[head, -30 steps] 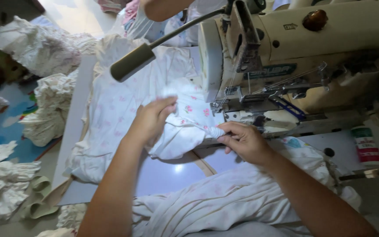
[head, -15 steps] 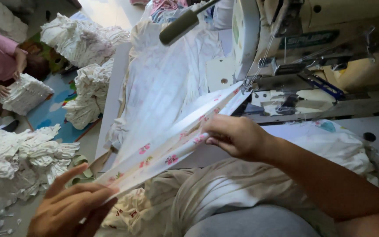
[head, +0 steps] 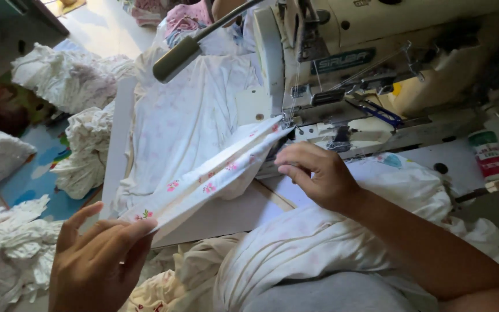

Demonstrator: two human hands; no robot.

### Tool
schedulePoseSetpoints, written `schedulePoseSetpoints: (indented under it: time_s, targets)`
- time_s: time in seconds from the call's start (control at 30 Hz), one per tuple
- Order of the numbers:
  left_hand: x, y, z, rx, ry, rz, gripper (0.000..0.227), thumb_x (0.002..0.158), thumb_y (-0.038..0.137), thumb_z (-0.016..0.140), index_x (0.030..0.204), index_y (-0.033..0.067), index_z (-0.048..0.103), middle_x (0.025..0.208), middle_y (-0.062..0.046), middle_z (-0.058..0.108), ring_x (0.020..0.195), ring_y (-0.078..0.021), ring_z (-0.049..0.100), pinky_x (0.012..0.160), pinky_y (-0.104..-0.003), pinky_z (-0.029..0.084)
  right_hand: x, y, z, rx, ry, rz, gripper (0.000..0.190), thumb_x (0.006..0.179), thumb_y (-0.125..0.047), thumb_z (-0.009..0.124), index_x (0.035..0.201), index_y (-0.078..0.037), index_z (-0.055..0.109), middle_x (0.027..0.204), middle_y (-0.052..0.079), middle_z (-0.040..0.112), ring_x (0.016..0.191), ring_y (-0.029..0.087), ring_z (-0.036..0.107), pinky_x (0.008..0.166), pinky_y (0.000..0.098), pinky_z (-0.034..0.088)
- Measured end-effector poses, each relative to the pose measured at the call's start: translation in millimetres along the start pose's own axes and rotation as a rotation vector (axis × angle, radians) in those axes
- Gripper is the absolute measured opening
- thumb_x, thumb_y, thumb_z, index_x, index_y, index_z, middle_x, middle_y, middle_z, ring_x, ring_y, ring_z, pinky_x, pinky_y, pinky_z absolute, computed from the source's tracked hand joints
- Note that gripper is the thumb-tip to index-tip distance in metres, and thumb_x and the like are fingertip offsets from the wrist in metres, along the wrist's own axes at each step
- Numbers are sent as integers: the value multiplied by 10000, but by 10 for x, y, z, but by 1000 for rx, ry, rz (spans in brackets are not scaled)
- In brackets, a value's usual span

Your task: Sewing the edges of white floral patterned fabric pieces using an industrial sewing machine on a factory floor.

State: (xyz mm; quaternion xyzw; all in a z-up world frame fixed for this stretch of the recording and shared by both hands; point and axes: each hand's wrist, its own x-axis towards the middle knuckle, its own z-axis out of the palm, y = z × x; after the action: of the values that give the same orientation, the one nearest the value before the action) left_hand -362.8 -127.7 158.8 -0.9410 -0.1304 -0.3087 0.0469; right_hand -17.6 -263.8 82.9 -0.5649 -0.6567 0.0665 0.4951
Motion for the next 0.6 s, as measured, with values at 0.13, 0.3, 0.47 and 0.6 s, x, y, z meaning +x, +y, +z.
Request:
schedulePoseSetpoints:
  time_s: [0.13, 0.3, 0.47, 0.6]
  targets:
    - [-142, 60, -78, 8, -4, -16, 146, 937, 120, 693, 1068, 174, 726, 801, -6, 724, 710, -156, 673, 1058, -455, 474, 80, 25, 284, 17, 96, -162, 156, 938, 14, 717, 1091, 16, 743, 1156, 155, 751, 1089, 272, 739, 1029, 352, 587]
    - [-231, 189, -228, 2, 23, -68, 175, 918, 87, 724, 1083, 145, 733, 792, -24, 737, 708, -148, 684, 1034, -464, 509, 147, 48, 537, 51, 72, -173, 190, 978, 0, 654, 1152, 50, 712, 1186, 194, 722, 1114, 295, 714, 1035, 359, 560]
    - [-193, 244, -284, -34, 33, -59, 184, 920, 88, 708, 1097, 129, 735, 781, -32, 728, 711, -147, 682, 1046, -462, 507, 140, 113, 555, 110, 17, -159, 234, 1001, -50, 637, 1215, 43, 659, 1139, 177, 636, 1054, 289, 656, 942, 350, 556]
    - [-154, 259, -314, -42, 46, -20, 140, 919, 102, 683, 1041, 108, 751, 665, 5, 647, 701, -122, 673, 1044, -454, 491, 143, 122, 431, 162, -135, -98, 104, 970, -24, 609, 1071, -35, 630, 990, 94, 560, 890, 236, 559, 821, 314, 471]
